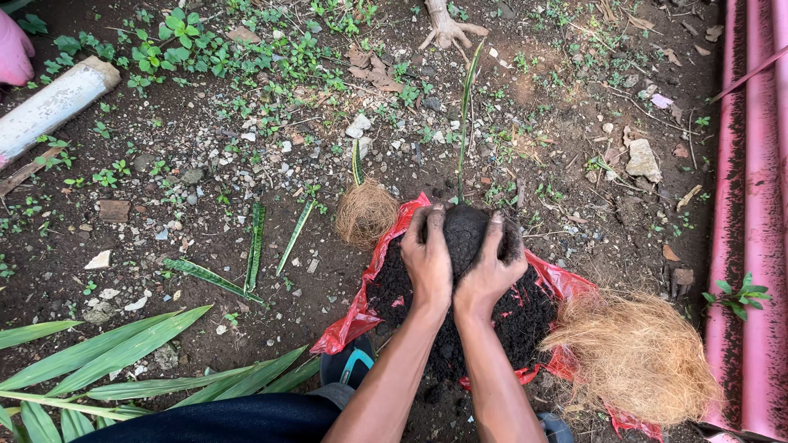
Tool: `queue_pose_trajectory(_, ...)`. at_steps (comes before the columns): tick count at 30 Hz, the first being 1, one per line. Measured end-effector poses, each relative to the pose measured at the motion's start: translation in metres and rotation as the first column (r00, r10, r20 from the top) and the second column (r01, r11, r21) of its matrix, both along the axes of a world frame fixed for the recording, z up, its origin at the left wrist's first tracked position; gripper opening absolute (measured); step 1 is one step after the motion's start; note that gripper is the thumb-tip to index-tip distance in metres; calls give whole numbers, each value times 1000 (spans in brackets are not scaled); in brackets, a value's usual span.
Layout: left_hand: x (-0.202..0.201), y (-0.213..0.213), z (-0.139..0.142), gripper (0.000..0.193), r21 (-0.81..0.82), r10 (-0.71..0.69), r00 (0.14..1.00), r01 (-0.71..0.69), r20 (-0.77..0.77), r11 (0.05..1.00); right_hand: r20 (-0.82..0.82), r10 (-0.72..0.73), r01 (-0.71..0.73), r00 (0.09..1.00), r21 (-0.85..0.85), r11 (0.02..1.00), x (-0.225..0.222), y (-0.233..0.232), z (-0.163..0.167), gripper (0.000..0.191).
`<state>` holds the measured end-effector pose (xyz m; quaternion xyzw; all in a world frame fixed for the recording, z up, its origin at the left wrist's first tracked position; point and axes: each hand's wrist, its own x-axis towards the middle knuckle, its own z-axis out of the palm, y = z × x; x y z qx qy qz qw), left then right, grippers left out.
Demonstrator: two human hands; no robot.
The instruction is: The person kneels on the ground and presses soil by hand around the root ball of a snake plant, repeatedly gathering and compacting soil from a red plastic bag to shape a rounded soil ball around the plant, with coconut coir fibers lying beside the work area.
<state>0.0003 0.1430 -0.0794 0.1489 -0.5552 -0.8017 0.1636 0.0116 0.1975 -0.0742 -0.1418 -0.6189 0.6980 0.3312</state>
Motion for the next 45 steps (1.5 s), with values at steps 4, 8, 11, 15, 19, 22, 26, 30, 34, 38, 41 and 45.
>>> queue_pose_trajectory(4,4,1,2,26,-15,35,998,-36,-50,999,-5,64,-64,998,-23,998,1,0,2,37)
queue_pose_trajectory(8,3,-5,5,25,65,70,990,-62,-122,996,79,283,-244,956,-327,913,-5,2,17,49)
queue_pose_trajectory(11,4,-13,2,32,14,143,985,-143,-92,990,74,523,-372,849,-619,692,-7,4,27,66)
queue_pose_trajectory(15,4,-15,-5,41,31,202,972,-199,-120,979,119,482,-244,868,-742,624,-12,1,17,73)
queue_pose_trajectory(19,9,-6,-12,50,91,111,987,-101,-116,991,85,268,-130,960,-712,690,-16,7,-17,62)
queue_pose_trajectory(22,12,-1,-13,47,-5,97,987,-99,-125,995,135,153,-38,979,-615,788,-21,23,-38,57)
queue_pose_trajectory(26,15,1,-8,49,-138,93,983,-115,-157,984,96,117,-38,988,-591,806,-25,29,-46,50)
queue_pose_trajectory(30,16,-1,0,47,-157,59,976,-93,-212,983,95,319,-170,943,-687,707,-24,26,-29,51)
queue_pose_trajectory(34,11,-7,5,45,-269,-40,959,-39,-280,962,55,456,-309,888,-664,681,-26,28,-16,49)
queue_pose_trajectory(38,7,-11,10,52,-475,-186,958,63,-217,878,109,360,-270,927,-474,838,-24,31,-20,42)
queue_pose_trajectory(41,0,-12,8,56,-542,-290,952,193,-99,818,57,249,-196,967,-458,867,-25,29,-19,34)
queue_pose_trajectory(45,-6,-12,-9,59,-357,-310,909,201,-279,912,114,255,-146,960,-571,807,-16,20,13,36)
